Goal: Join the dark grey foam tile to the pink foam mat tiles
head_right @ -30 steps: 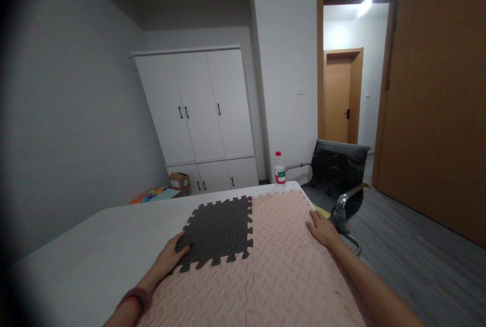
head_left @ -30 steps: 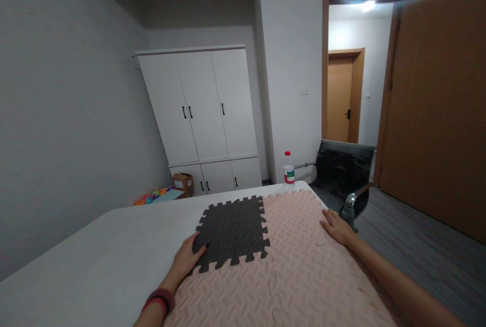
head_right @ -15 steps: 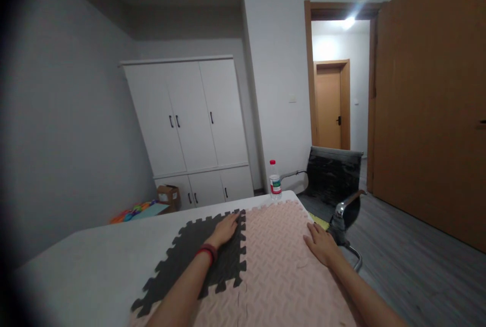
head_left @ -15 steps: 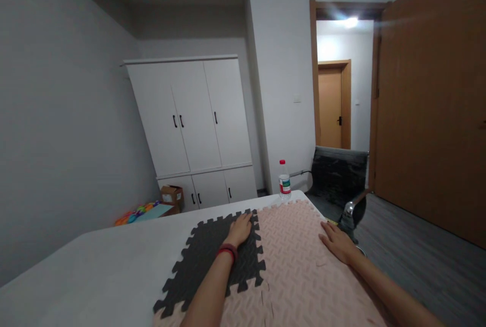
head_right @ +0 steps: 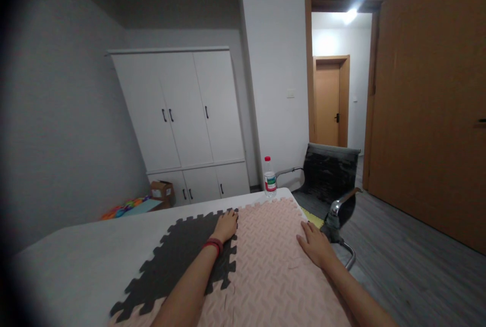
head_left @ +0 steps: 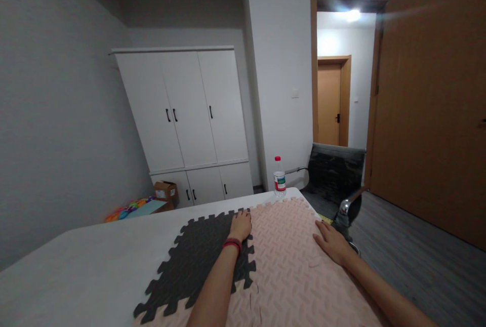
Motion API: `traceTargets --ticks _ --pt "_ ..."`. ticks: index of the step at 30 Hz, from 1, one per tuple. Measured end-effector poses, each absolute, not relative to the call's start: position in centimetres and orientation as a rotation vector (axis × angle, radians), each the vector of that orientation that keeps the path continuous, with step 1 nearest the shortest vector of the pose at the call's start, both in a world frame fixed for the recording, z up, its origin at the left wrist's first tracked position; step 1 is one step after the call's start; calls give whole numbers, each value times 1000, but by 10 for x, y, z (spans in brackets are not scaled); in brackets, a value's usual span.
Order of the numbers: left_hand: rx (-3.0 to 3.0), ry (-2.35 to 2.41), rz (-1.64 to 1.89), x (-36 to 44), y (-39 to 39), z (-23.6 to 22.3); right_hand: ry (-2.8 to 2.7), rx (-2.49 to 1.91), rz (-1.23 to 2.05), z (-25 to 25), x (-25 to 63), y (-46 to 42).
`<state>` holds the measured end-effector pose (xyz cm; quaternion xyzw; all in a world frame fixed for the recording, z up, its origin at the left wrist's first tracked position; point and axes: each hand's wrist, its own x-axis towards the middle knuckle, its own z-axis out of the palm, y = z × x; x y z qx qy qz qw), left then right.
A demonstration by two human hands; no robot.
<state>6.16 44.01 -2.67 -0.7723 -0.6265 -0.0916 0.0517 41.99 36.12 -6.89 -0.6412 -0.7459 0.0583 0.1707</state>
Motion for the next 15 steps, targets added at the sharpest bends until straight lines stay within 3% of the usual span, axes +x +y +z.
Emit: traceTargets --ticks 10,15 --pt "-2389 -2042 -404 62 454 -29 -2072 -1798 202 -80 424 373" --pt "-2402 -2133 -424 28 407 -20 -2094 -1831 203 -76 423 370"
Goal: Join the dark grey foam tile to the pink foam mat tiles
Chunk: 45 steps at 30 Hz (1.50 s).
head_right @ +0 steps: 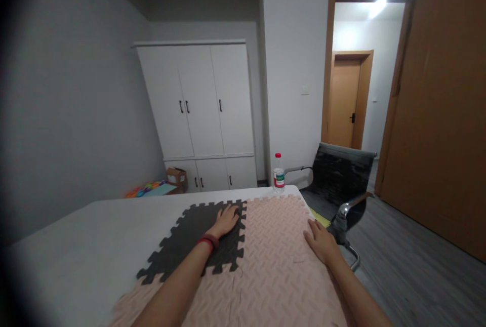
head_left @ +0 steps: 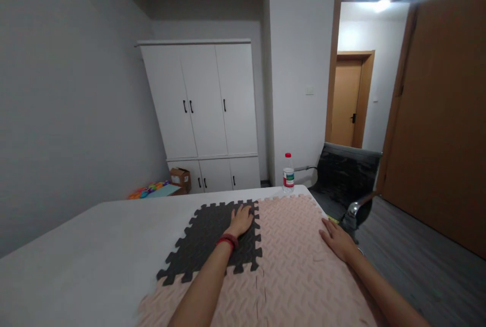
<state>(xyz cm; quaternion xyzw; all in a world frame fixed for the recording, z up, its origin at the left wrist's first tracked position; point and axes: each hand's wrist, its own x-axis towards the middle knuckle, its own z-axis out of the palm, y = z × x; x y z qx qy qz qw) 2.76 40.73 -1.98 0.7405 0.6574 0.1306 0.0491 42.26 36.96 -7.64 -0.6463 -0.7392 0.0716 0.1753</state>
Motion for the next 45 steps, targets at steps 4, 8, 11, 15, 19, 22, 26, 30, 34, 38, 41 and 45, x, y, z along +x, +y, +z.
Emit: traceTargets --ticks 4,8,11,15,19,22,26,30,34,38,41,45 --pt "2260 2058 358 -41 332 -9 -2118 -1835 169 -80 424 370" --pt "2195 2206 260 -112 260 -7 -2111 -1844 146 -82 425 370" --pt "2163 2172 161 -138 228 -11 -2107 -1841 151 -81 425 367" --pt "2154 2017 108 -147 217 -10 -2102 -1848 142 -79 424 367" --pt "2161 1955 109 -153 218 -6 -2110 -1821 113 -83 426 369" --pt "2167 1979 107 -153 219 -5 -2120 -1825 114 -85 426 370" --pt "2114 2033 13 -139 226 -4 -2123 -1836 133 -84 426 370" --pt "2016 2217 -60 -115 235 -6 -2119 -1834 149 -80 425 369" --pt "2011 2216 -81 -101 239 -2 -2105 -1834 154 -77 424 367" --pt "2115 2076 -40 -78 243 4 -2088 -1832 158 -76 423 365" --pt "2186 1926 -4 -57 249 4 -2080 -1838 158 -75 423 364" --pt "2196 1881 -10 -45 251 4 -2085 -1837 162 -74 422 364"
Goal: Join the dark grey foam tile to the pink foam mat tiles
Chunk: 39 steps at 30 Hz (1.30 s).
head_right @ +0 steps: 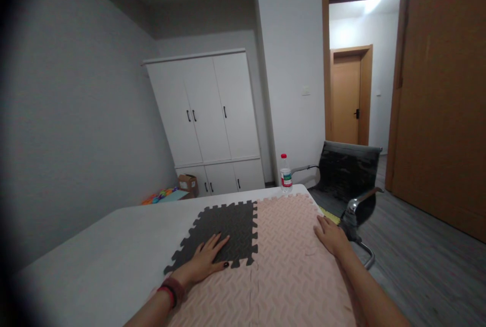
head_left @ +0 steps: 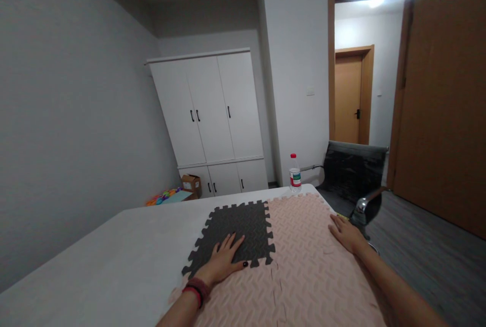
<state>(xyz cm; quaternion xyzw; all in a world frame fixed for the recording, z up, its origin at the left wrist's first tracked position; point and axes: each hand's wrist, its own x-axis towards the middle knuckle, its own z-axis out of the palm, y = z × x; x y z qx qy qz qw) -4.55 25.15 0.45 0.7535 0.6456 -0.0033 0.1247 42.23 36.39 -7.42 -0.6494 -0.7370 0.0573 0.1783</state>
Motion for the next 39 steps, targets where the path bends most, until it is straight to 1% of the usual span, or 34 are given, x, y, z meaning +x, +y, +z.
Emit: traceTargets --ticks 4,10,14,18,22,26,28,33,36,39 --pt "2158 1896 2 -38 252 2 -2084 -1832 171 -72 422 363" --pt "2051 2078 -5 -16 265 -16 -2075 -1837 161 -71 421 362" --pt "2046 2083 -60 -12 267 -16 -2084 -1847 153 -71 421 362" --pt "2156 1993 -2 -10 260 -11 -2106 -1851 133 -70 420 362" --pt "2179 1955 56 -11 256 -11 -2119 -1865 80 -64 418 356" --pt "2142 1977 53 -9 254 -7 -2098 -1916 -109 -52 406 341" --pt "2121 2029 69 -2 249 -3 -2074 -1923 -189 -44 393 327" --pt "2130 2136 182 17 205 12 -2115 -1855 -223 -16 368 268" --pt "2161 2018 216 3 154 17 -2110 -1769 -95 -8 394 209" --pt "2191 1910 398 -38 95 13 -1926 -1754 29 -17 452 138"
